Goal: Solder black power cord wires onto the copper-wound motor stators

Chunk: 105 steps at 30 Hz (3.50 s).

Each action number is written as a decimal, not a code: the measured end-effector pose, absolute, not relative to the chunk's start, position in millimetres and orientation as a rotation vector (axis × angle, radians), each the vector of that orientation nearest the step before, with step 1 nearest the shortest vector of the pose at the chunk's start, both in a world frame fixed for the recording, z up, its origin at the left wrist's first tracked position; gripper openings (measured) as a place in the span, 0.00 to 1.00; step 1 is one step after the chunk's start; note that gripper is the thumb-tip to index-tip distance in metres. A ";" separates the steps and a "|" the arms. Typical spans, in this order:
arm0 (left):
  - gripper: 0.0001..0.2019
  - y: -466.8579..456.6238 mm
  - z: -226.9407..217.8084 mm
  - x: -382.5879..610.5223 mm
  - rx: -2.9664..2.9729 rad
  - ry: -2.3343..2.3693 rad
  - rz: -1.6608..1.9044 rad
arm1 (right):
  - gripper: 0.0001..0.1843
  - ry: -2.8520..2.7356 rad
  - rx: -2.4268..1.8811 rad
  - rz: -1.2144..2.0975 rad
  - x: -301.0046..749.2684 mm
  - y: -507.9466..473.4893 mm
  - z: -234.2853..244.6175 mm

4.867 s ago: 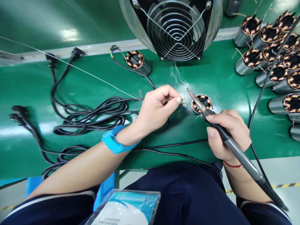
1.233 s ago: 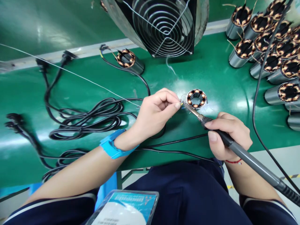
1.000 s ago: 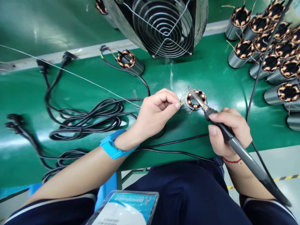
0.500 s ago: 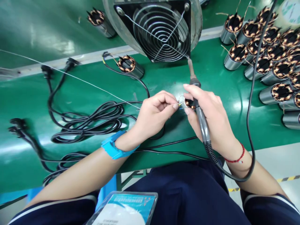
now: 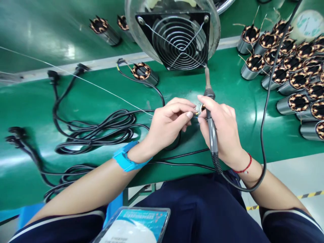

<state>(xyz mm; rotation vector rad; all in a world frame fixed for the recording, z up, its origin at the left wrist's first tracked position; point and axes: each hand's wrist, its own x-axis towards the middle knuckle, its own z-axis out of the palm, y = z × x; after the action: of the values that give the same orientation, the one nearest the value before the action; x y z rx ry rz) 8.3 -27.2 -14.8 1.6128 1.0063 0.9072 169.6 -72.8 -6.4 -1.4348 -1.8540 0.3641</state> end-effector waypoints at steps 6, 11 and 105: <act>0.07 -29.9 -21.0 0.3 2.103 0.903 1.019 | 0.23 -1.727 -1.373 0.410 167.8 -70.0 -11.7; 0.08 -30.5 -21.1 -0.3 2.294 0.890 1.004 | 0.22 -1.710 -1.359 0.443 168.0 -68.3 -15.7; 0.05 -7.3 -5.2 -8.5 1.020 0.945 0.456 | 0.28 -2.079 -1.357 0.456 186.9 -50.5 -12.7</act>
<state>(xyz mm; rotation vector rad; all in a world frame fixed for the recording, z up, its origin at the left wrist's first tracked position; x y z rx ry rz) -8.5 -7.3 -5.2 1.0197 0.9447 0.4560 186.9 -50.5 -12.7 -1.3571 -2.0790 0.4558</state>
